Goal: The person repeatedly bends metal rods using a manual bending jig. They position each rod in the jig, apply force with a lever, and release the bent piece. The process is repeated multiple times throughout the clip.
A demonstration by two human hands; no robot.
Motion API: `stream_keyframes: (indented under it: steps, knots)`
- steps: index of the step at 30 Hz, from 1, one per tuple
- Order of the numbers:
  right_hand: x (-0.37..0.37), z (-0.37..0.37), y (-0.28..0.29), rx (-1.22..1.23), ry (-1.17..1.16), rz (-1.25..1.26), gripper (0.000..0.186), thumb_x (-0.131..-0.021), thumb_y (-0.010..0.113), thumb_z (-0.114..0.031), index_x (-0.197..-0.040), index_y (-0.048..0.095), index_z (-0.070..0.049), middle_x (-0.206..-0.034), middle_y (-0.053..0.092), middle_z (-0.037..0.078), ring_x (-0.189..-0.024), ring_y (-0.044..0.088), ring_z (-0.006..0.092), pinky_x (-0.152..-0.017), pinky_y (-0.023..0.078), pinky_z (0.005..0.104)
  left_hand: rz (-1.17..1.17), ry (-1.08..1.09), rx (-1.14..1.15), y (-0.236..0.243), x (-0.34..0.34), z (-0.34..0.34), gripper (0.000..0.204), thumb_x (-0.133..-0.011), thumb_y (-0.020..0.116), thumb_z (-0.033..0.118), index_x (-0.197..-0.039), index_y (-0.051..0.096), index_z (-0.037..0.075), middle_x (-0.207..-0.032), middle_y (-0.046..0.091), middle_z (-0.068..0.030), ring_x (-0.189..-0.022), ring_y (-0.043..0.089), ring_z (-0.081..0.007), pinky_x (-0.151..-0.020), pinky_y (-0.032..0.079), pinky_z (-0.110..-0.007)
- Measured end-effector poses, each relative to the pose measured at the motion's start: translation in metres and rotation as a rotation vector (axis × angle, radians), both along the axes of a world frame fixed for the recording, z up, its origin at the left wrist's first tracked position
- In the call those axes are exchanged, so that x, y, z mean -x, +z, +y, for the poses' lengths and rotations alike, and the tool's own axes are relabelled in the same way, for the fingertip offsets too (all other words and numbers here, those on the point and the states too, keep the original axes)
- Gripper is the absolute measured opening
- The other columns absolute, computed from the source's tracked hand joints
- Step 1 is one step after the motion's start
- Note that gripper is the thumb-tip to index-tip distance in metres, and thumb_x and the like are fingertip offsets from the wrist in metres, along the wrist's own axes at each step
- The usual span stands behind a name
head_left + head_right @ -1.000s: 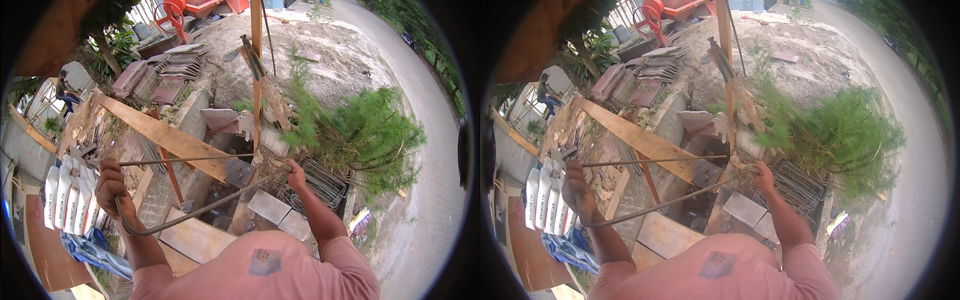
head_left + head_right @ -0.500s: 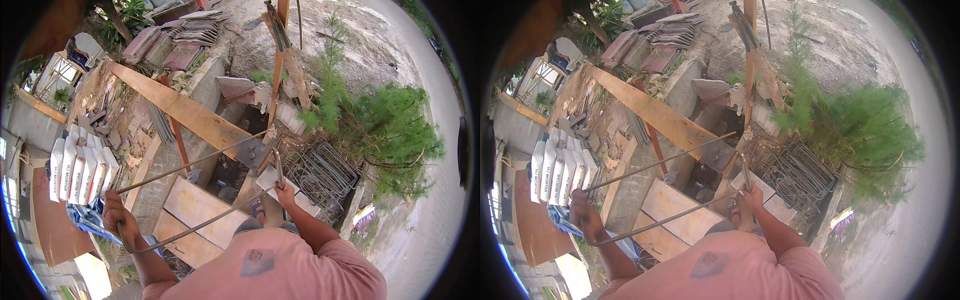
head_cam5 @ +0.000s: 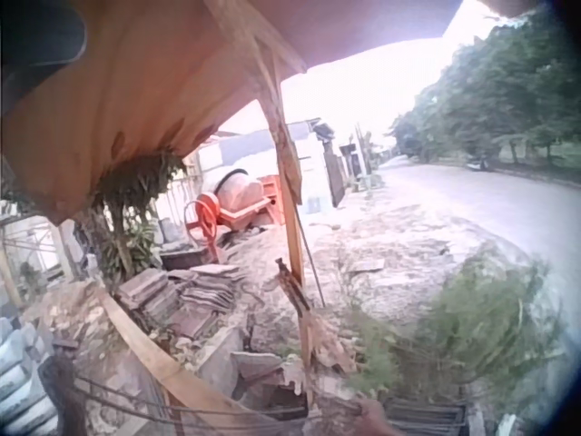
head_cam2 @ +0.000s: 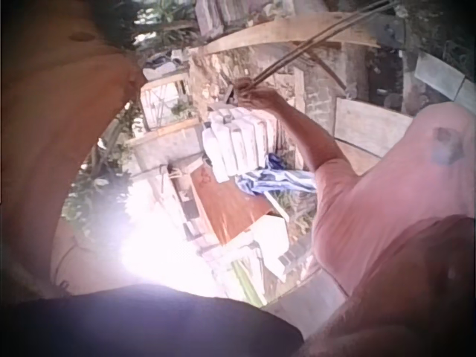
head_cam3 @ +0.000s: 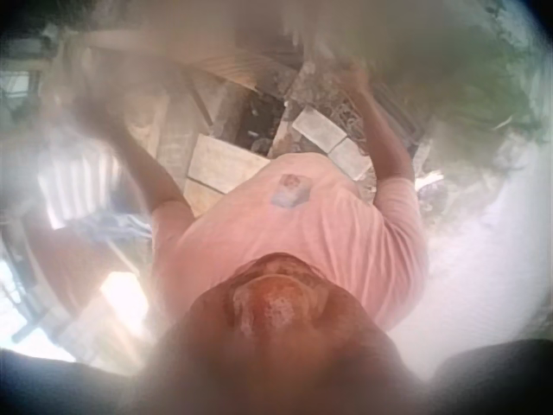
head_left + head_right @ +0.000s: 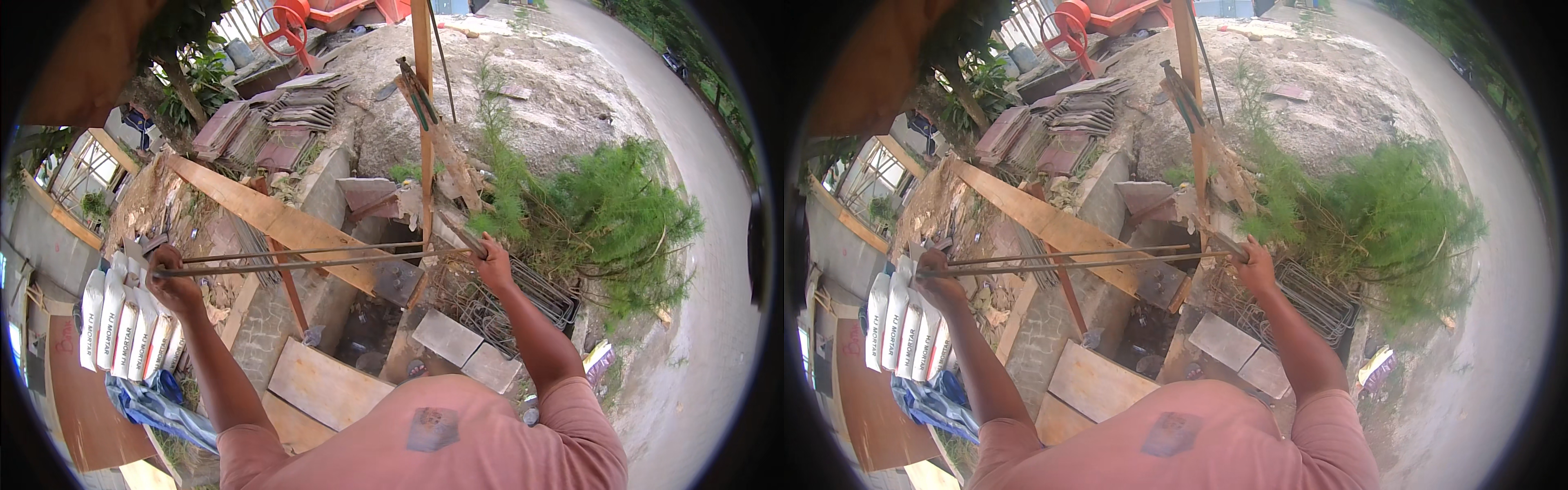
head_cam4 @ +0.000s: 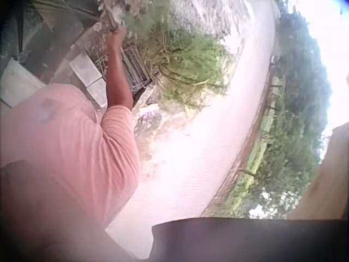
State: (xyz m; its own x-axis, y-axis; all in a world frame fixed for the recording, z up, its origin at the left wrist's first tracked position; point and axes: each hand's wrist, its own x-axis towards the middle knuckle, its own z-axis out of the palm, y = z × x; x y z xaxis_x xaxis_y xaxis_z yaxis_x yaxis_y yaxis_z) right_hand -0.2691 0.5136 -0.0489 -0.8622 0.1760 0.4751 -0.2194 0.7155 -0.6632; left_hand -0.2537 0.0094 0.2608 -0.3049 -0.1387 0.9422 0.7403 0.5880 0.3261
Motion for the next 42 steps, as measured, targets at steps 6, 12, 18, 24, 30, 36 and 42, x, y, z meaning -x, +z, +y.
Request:
stream_keyframes:
  steps: [6, 12, 18, 24, 30, 36, 42]
  knots:
    - [-0.050, 0.021, 0.082, 0.181, 0.164, -0.292, 0.026, -0.080, 0.075, -0.020, -0.102, 0.069, -0.006, -0.082, 0.067, 0.008, -0.073, 0.063, 0.0184, -0.067, 0.049, 0.0321, -0.549, 0.411, -0.061, 0.060, 0.100, 0.001, 0.068, -0.089, 0.051, 0.065, -0.057, 0.044, 0.006, -0.052, 0.035, 0.0000, -0.052, 0.033, -0.0131, -0.049, 0.025, -0.035]
    - [-0.108, -0.002, 0.082, 0.694, 0.110, -0.500, 0.018, -0.083, 0.072, -0.019, -0.093, 0.067, -0.004, -0.069, 0.061, -0.001, -0.063, 0.051, 0.0067, -0.058, 0.042, 0.0272, -0.906, 0.617, 0.275, -0.055, 0.185, -0.054, 0.063, -0.086, 0.056, 0.062, -0.073, 0.061, 0.000, -0.069, 0.064, -0.0155, -0.066, 0.061, -0.0333, -0.064, 0.046, -0.043]
    - [-0.153, -0.021, 0.050, 0.372, -0.074, -0.704, 0.020, -0.081, 0.071, -0.017, -0.095, 0.067, -0.003, -0.071, 0.063, 0.006, -0.065, 0.056, 0.0128, -0.064, 0.046, 0.0313, -1.061, 0.447, 0.320, -0.224, 0.200, -0.055, 0.038, -0.082, 0.069, 0.037, -0.091, 0.062, 0.001, -0.084, 0.068, -0.0185, -0.084, 0.066, -0.0352, -0.074, 0.050, -0.043]
    - [-0.166, -0.039, 0.065, 0.162, -0.202, -0.786, 0.024, -0.080, 0.072, -0.019, -0.094, 0.064, -0.001, -0.073, 0.065, 0.016, -0.067, 0.064, 0.0297, -0.064, 0.048, 0.0370, -1.087, 0.453, 0.391, -0.279, 0.209, -0.028, 0.029, -0.083, 0.067, 0.029, -0.093, 0.064, 0.002, -0.087, 0.067, -0.0201, -0.087, 0.063, -0.0373, -0.079, 0.048, -0.046]
    - [-0.171, -0.050, 0.045, 0.176, -0.237, -0.736, 0.018, -0.080, 0.071, -0.012, -0.086, 0.059, -0.001, -0.068, 0.060, 0.011, -0.063, 0.058, 0.0227, -0.061, 0.046, 0.0344, -1.198, 0.549, 0.467, -0.270, 0.206, -0.006, 0.035, -0.087, 0.061, 0.036, -0.104, 0.065, 0.005, -0.118, 0.055, -0.0170, -0.114, 0.052, -0.0348, -0.102, 0.033, -0.054]
    - [-0.149, -0.063, 0.046, 0.233, -0.188, -0.710, 0.018, -0.080, 0.070, -0.005, -0.078, 0.053, -0.002, -0.062, 0.050, 0.000, -0.058, 0.044, 0.0093, -0.053, 0.040, 0.0277, -1.234, 0.512, 0.745, -0.276, 0.196, 0.001, 0.068, -0.094, 0.044, 0.052, -0.142, 0.037, 0.005, -0.152, 0.027, -0.0150, -0.144, 0.019, -0.0320, -0.112, 0.014, -0.061]
    - [-0.105, -0.094, 0.051, 0.214, -0.139, -0.727, 0.018, -0.080, 0.071, -0.011, -0.079, 0.055, -0.001, -0.065, 0.058, 0.005, -0.059, 0.054, 0.0142, -0.057, 0.043, 0.0300, -1.331, 0.605, 0.804, -0.274, 0.232, -0.015, 0.081, -0.095, 0.029, 0.062, -0.150, 0.019, 0.003, -0.158, 0.015, -0.0136, -0.146, 0.011, -0.0308, -0.115, 0.014, -0.056]
